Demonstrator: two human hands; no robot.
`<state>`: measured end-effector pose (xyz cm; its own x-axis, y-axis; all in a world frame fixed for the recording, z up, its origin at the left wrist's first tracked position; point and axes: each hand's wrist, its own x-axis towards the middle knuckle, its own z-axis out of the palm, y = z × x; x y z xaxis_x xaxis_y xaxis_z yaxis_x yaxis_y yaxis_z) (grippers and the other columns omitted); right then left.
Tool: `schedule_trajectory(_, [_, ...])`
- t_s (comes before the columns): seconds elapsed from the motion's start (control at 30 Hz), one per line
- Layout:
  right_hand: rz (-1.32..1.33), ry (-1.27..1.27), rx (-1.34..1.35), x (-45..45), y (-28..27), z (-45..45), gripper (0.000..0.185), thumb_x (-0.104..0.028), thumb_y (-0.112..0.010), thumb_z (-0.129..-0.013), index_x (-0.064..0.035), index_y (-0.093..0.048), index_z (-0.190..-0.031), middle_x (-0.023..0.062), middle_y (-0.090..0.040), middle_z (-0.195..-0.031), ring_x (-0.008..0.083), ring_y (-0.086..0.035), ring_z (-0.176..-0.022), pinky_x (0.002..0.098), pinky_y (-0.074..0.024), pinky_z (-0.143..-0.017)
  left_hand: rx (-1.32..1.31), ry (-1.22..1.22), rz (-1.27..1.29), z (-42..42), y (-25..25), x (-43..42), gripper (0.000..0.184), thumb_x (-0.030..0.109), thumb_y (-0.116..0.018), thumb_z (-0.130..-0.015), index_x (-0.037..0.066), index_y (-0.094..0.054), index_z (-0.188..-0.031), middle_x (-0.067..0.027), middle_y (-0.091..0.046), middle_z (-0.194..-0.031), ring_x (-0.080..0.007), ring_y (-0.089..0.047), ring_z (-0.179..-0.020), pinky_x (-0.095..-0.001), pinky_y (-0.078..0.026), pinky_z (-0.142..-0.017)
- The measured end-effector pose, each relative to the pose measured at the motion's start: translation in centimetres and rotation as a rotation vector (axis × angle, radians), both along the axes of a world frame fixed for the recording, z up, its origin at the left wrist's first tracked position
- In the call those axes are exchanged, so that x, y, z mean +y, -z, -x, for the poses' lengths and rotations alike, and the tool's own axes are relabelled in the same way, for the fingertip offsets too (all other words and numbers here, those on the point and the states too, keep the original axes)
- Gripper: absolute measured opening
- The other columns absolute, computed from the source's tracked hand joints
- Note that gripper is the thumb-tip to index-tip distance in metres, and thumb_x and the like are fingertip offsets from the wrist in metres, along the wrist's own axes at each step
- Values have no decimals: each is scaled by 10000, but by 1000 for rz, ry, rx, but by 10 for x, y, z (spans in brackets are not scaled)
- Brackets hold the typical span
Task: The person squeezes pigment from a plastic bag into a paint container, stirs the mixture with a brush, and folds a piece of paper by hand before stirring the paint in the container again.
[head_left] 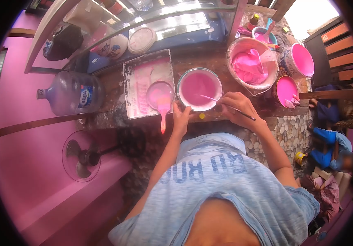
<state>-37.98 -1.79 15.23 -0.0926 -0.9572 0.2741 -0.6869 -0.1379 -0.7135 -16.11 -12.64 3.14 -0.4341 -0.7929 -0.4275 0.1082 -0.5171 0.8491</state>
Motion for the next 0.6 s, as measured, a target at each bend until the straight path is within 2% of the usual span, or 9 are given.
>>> schedule_trajectory(0.13, [-21,9,-23,2,1,0,168,-37,-638,-770,-54,-686,-930,91,-656,-861,267,-625,-787,374,-485,-760,-44,42,18,3,-6,2,425,33,-551,-898,29,-303,-1243,-157,-445,-1239,-253,-574,-1084,-391,-596,-830])
schedule_trajectory(0.33, [-29,48,-4,8,-3,2,161,-41,-645,-773,-51,-684,-929,98,-656,-858,272,-625,-790,378,-488,-746,29,7,-102,8,4,4,417,41,-548,-907,32,-296,-1240,-158,-449,-1234,-267,-601,-1045,-390,-603,-801])
schedule_trajectory(0.5, [-44,93,7,10,0,-2,158,-45,-645,-782,-55,-684,-934,102,-653,-853,280,-625,-775,384,-491,-741,-23,155,-126,-7,5,0,412,53,-572,-906,24,-310,-1223,-157,-471,-1188,-267,-625,-990,-396,-601,-798])
schedule_trajectory(0.6, [-69,118,-24,12,-1,-5,157,-47,-644,-787,-57,-684,-938,103,-650,-847,286,-627,-768,385,-496,-731,-70,154,-137,-5,2,-16,412,58,-582,-903,28,-321,-1220,-153,-462,-1201,-268,-625,-990,-398,-595,-811])
